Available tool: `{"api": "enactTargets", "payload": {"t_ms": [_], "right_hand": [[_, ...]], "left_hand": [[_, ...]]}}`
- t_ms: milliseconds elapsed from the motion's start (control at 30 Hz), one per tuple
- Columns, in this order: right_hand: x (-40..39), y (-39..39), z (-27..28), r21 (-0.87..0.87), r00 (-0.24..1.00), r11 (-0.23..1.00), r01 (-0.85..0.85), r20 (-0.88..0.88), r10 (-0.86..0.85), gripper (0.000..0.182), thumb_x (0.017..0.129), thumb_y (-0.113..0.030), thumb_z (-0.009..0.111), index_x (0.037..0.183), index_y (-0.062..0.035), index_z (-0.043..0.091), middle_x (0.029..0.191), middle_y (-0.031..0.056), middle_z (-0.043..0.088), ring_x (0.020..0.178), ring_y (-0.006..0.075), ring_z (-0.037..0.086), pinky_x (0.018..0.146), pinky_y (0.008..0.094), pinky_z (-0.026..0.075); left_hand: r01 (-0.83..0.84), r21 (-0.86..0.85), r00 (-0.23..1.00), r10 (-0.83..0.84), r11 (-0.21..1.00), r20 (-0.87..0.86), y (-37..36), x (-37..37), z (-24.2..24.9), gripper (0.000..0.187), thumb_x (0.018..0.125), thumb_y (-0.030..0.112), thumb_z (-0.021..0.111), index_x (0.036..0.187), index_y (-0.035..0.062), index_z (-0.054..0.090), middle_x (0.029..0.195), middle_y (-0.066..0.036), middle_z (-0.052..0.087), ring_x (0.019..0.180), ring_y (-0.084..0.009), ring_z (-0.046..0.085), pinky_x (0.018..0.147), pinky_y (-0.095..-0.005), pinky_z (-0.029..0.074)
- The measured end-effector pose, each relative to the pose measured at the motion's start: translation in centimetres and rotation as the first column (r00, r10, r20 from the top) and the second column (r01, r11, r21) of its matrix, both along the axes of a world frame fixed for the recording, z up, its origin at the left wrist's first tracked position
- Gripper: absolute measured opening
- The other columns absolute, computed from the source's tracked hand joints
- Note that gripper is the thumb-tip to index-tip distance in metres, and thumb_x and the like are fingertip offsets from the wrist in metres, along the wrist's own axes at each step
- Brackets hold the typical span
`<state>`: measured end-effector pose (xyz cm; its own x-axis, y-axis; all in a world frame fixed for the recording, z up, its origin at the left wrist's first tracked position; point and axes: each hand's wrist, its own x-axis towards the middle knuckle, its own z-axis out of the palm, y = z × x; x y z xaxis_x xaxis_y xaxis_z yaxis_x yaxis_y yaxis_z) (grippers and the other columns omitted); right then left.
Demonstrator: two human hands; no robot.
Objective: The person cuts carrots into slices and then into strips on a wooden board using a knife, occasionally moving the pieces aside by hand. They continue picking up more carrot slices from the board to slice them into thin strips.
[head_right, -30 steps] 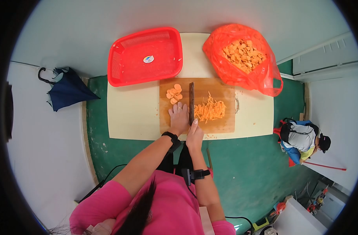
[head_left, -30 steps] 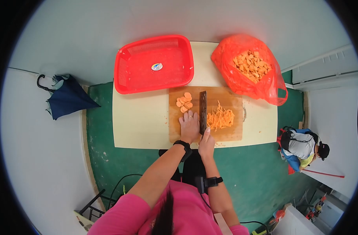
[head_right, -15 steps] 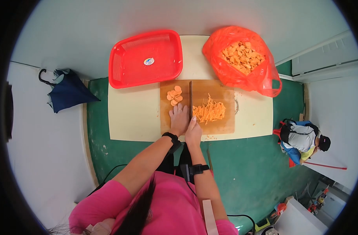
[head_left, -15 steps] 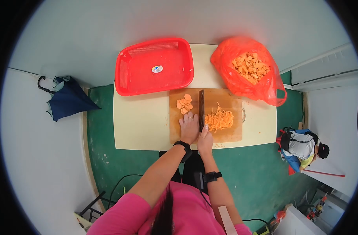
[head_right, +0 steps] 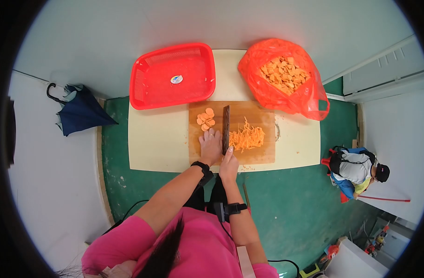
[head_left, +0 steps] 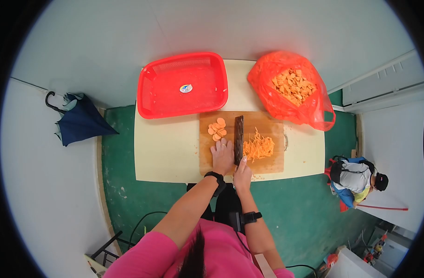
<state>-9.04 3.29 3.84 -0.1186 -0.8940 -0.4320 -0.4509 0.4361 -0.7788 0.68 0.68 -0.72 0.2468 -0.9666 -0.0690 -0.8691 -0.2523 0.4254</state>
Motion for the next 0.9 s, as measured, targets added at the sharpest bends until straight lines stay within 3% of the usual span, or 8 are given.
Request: {"api": "enactTargets", "payload": {"t_ms": [67, 267, 467, 600, 767, 900], "right_hand": [[-0.1, -0.2, 0.8, 0.116, 1.000, 0.993, -0.011, 0.012, 0.010, 0.070, 0.107, -0.047, 0.030, 0.082, 0.0115, 0.058, 0.066, 0.0259, 0.057, 0.064, 0.0420, 0.055, 0.065, 0.0500, 0.044], [0.4, -0.2, 0.7, 0.092, 0.993, 0.994, -0.058, -0.095, 0.067, 0.069, 0.107, -0.046, 0.031, 0.087, 0.0115, 0.063, 0.080, 0.0349, 0.062, 0.079, 0.0524, 0.059, 0.072, 0.0546, 0.045], [1.5, -1.2, 0.6, -0.030, 0.986, 0.996, -0.090, -0.141, 0.085, 0.068, 0.107, -0.046, 0.032, 0.087, 0.0107, 0.064, 0.081, 0.0347, 0.063, 0.082, 0.0527, 0.060, 0.073, 0.0547, 0.045], [0.2, -1.1, -0.2, 0.045, 0.998, 0.998, -0.050, -0.042, 0.052, 0.070, 0.107, -0.048, 0.031, 0.083, 0.0097, 0.062, 0.074, 0.0299, 0.062, 0.073, 0.0480, 0.060, 0.069, 0.0522, 0.045], [-0.7, -0.3, 0.7, 0.157, 0.997, 0.987, 0.037, 0.056, -0.047, 0.071, 0.107, -0.049, 0.030, 0.075, 0.0084, 0.057, 0.062, 0.0212, 0.054, 0.061, 0.0360, 0.057, 0.063, 0.0471, 0.045], [-0.6, 0.0, 0.4, 0.093, 1.000, 0.996, -0.006, 0.016, 0.005, 0.071, 0.107, -0.048, 0.031, 0.073, 0.0085, 0.057, 0.062, 0.0227, 0.054, 0.060, 0.0380, 0.056, 0.063, 0.0482, 0.044]], "left_hand": [[-0.002, -0.028, 1.000, 0.003, 1.000, 0.020, 0.0, 0.0, -0.4, 0.017, 0.092, 0.020, 0.056, 0.105, 0.0089, 0.056, 0.111, -0.014, 0.052, 0.108, -0.0333, 0.047, 0.085, -0.0472, 0.033], [-0.002, 0.027, 1.000, 0.002, 1.000, 0.009, -0.1, 0.0, 0.2, 0.020, 0.092, 0.024, 0.056, 0.104, 0.0092, 0.057, 0.111, -0.014, 0.052, 0.109, -0.0334, 0.046, 0.086, -0.0469, 0.034], [-0.008, -0.052, 0.999, 0.010, 0.999, 0.043, -0.1, -0.1, -0.4, 0.020, 0.091, 0.025, 0.057, 0.104, 0.0090, 0.057, 0.110, -0.014, 0.052, 0.107, -0.0333, 0.047, 0.084, -0.0467, 0.033], [-0.014, -0.027, 1.000, 0.013, 1.000, -0.014, 0.1, -0.1, 0.2, 0.016, 0.093, 0.021, 0.056, 0.103, 0.0085, 0.057, 0.110, -0.015, 0.052, 0.107, -0.0332, 0.047, 0.084, -0.0472, 0.033], [-0.050, -0.046, 0.998, 0.049, 0.998, -0.036, 0.0, -0.1, -0.2, 0.015, 0.092, 0.019, 0.056, 0.103, 0.0081, 0.057, 0.110, -0.014, 0.053, 0.107, -0.0327, 0.048, 0.085, -0.0472, 0.033], [-0.038, -0.065, 0.999, 0.038, 0.997, -0.015, 0.0, -0.1, -0.4, 0.012, 0.093, 0.017, 0.055, 0.101, 0.0083, 0.057, 0.108, -0.014, 0.051, 0.106, -0.0335, 0.047, 0.084, -0.0476, 0.033]]}}
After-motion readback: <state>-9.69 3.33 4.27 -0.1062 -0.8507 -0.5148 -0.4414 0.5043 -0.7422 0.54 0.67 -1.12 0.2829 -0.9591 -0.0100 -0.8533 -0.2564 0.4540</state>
